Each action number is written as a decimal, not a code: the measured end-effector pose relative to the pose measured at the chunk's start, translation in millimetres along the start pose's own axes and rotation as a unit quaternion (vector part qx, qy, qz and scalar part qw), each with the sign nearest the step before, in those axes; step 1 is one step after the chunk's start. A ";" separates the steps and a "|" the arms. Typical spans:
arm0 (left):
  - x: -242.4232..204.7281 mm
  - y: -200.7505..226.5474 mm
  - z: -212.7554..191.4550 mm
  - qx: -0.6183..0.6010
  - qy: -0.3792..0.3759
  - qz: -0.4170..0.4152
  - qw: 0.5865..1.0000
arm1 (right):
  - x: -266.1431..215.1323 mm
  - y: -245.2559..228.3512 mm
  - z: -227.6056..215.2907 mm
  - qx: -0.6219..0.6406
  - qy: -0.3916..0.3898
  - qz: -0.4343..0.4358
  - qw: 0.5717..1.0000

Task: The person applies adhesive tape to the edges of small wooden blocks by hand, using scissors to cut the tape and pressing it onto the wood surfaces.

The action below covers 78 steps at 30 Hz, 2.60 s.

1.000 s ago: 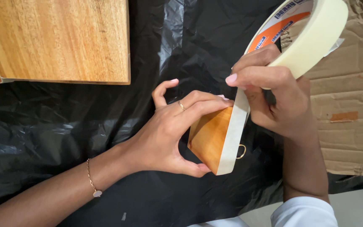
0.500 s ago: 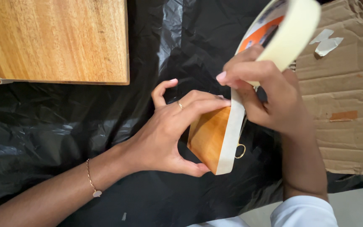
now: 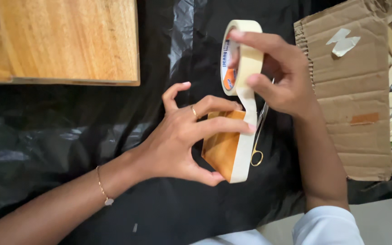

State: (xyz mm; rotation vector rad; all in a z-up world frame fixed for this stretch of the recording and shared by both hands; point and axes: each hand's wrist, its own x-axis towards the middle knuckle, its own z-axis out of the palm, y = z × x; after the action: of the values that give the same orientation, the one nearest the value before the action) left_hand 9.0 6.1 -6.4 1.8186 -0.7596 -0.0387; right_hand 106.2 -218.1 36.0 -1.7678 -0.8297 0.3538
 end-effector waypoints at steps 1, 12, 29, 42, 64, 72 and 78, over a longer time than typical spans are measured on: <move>-0.4 0.5 0.3 0.002 0.001 0.002 1.000 | -4.3 -4.4 0.0 -0.002 0.000 -0.002 1.000; -1.9 0.9 2.3 0.008 0.025 0.027 0.999 | -106.1 -45.0 61.8 -0.309 0.098 -0.105 0.940; -2.7 -1.4 6.9 -0.023 0.032 -0.002 0.999 | -61.5 -3.3 23.8 -0.375 0.159 -0.146 0.901; -2.4 -1.3 9.3 -0.020 0.035 -0.005 0.999 | -70.6 2.6 27.1 -0.343 0.156 -0.180 0.908; -7.5 5.5 8.8 -0.004 0.041 0.041 0.998 | -23.5 -23.4 14.0 0.251 0.075 0.266 0.927; -3.5 12.4 2.0 0.207 0.032 0.248 0.946 | -48.5 -27.1 8.7 0.326 0.010 0.029 0.945; -2.9 -4.8 -5.6 0.395 0.018 0.305 0.866 | -70.6 -24.1 11.4 0.227 0.014 -0.034 0.973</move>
State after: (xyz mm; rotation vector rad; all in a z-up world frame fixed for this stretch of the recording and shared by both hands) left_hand 11.1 13.2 -9.3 2.2173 -1.4359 0.8312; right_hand 40.5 -254.6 42.8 -1.3120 -0.7198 0.4329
